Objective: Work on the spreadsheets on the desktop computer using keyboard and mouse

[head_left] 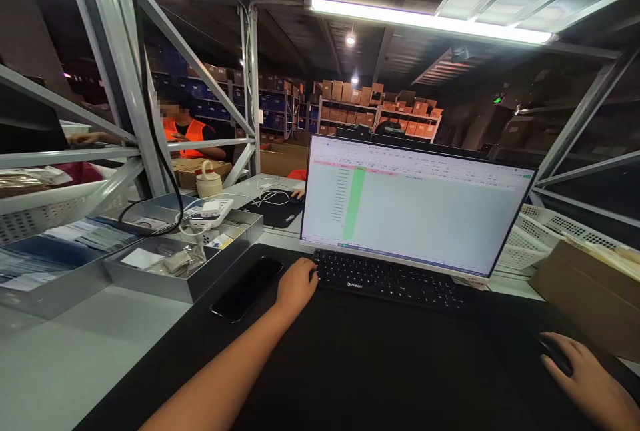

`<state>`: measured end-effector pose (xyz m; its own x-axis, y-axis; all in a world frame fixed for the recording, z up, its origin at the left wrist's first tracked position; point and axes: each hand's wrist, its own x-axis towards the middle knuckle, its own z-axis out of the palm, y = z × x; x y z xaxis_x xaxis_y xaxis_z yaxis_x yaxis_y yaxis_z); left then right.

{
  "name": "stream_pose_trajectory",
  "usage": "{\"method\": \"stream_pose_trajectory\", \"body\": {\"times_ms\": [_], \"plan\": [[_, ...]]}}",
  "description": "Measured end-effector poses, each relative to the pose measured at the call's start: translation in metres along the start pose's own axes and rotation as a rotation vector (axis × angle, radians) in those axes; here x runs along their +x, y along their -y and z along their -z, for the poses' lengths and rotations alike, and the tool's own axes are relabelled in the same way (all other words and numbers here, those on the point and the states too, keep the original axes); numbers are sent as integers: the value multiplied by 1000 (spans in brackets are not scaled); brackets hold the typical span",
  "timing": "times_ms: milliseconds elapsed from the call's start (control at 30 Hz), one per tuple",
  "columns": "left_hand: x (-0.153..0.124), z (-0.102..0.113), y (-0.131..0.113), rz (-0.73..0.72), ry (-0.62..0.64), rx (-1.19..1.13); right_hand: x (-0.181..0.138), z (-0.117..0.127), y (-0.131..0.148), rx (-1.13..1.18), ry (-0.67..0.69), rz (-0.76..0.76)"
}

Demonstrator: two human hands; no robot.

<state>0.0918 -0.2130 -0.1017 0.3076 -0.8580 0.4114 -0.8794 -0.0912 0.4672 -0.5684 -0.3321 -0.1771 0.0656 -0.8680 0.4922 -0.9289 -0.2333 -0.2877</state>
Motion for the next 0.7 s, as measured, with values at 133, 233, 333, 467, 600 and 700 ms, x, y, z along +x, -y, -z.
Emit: {"method": "stream_pose_trajectory", "body": {"times_ms": [133,233,333,467,600,700], "plan": [[0,0,0,3,0,1,0,-4,-6,2,-2,12],[0,1,-1,4,2,5,1,-4,-3,21,-22,18],[0,1,-2,5,6,10,2,0,4,35,-33,17],[0,1,-2,9,11,11,4,2,11,40,-27,16],[1,1,-2,8,16,13,6,-1,10,45,-27,21],[1,2,-2,5,18,14,7,-4,10,39,-21,-11]]}}
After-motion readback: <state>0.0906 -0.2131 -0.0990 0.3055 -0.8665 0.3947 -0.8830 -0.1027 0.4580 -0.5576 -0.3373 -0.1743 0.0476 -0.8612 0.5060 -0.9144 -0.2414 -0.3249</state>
